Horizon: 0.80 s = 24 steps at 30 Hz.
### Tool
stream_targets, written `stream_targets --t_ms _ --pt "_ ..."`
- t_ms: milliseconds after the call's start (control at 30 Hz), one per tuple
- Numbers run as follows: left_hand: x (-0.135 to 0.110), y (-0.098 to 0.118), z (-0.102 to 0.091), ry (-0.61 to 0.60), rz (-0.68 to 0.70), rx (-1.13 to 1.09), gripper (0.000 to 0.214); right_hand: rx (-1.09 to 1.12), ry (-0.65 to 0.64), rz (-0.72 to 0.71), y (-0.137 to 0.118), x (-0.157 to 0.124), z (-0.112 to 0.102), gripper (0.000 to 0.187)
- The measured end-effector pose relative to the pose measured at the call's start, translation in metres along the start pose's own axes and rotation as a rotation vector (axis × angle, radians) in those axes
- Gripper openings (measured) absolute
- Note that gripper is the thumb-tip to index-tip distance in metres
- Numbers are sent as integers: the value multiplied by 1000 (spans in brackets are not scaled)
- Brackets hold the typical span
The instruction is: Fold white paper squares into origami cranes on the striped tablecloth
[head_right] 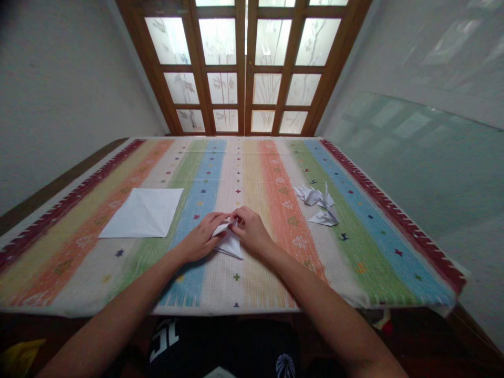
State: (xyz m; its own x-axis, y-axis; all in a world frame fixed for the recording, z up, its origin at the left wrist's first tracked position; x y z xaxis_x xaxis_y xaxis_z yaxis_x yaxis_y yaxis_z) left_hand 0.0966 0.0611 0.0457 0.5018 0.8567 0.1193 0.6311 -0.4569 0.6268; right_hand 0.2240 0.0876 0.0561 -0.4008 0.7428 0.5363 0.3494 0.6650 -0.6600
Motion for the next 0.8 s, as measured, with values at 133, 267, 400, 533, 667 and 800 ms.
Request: stream_targets --t_ms 133,267,400,533,667,800 --pt "-1 -2 -2 35 33 21 64 56 28 4 1 0 1 22" --pt "-1 -4 -7 92 19 64 64 156 56 66 5 -2 3 35" --pt "-1 -3 -12 133 5 66 59 192 45 161 14 -5 6 36" --pt "0 0 -12 135 21 1 54 189 33 171 14 -6 7 27" --pt "1 2 -14 138 19 -43 46 140 14 111 5 -3 6 17" --pt "2 1 -16 146 1 -69 44 84 1 70 -3 -2 4 16"
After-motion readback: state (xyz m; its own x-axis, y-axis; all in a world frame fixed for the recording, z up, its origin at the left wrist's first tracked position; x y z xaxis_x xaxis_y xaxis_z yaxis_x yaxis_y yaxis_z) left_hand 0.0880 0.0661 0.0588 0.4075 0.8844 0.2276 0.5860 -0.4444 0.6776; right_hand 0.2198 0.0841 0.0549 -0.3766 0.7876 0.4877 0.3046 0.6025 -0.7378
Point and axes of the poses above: each hand's wrist, its own x-axis towards the middle knuckle, its own z-axis out of the palm, y = z × x, the point moved 10 cm from there along x, towards the middle knuckle, and after that the axes turned 12 degrees about -z, right-handed, at the moved point
